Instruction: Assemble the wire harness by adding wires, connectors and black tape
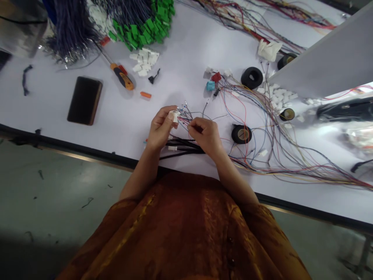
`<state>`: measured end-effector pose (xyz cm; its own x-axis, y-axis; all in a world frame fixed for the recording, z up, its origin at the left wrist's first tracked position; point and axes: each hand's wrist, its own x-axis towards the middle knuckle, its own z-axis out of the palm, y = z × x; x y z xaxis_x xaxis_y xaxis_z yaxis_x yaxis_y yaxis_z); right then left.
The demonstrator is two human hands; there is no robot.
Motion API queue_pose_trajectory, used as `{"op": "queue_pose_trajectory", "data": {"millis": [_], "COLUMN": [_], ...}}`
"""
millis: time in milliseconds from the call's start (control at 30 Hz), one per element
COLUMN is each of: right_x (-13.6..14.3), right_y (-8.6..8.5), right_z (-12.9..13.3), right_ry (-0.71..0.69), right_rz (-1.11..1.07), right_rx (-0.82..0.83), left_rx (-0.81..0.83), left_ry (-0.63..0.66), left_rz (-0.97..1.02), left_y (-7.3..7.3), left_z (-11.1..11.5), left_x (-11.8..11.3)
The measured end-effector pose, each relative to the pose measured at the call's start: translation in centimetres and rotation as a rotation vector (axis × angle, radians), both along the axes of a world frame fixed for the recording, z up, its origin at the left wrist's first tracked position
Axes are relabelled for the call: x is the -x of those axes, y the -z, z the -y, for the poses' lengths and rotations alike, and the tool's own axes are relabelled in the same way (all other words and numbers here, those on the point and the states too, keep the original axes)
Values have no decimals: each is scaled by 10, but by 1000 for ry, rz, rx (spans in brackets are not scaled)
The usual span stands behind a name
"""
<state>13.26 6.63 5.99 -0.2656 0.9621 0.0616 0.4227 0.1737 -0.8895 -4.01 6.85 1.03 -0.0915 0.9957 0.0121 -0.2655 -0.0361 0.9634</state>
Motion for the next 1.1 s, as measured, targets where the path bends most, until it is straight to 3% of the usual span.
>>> {"op": "queue_pose_trajectory", "data": {"millis": [733, 933, 1100], "right_x": [11, 17, 19], "right_y": [7, 11, 9], "right_z": [-1, 4, 10], "right_ry": [49, 68, 71], "right_rz": [-108, 70, 120], "right_rx": [81, -68, -58], "left_rx": [9, 4, 84], "left_ry": [40, 57, 27], "left_rz": [34, 23, 124], "left_y": [-1, -2, -5], "left_z": [3, 5, 3], "left_x": [-4, -9, -9]}}
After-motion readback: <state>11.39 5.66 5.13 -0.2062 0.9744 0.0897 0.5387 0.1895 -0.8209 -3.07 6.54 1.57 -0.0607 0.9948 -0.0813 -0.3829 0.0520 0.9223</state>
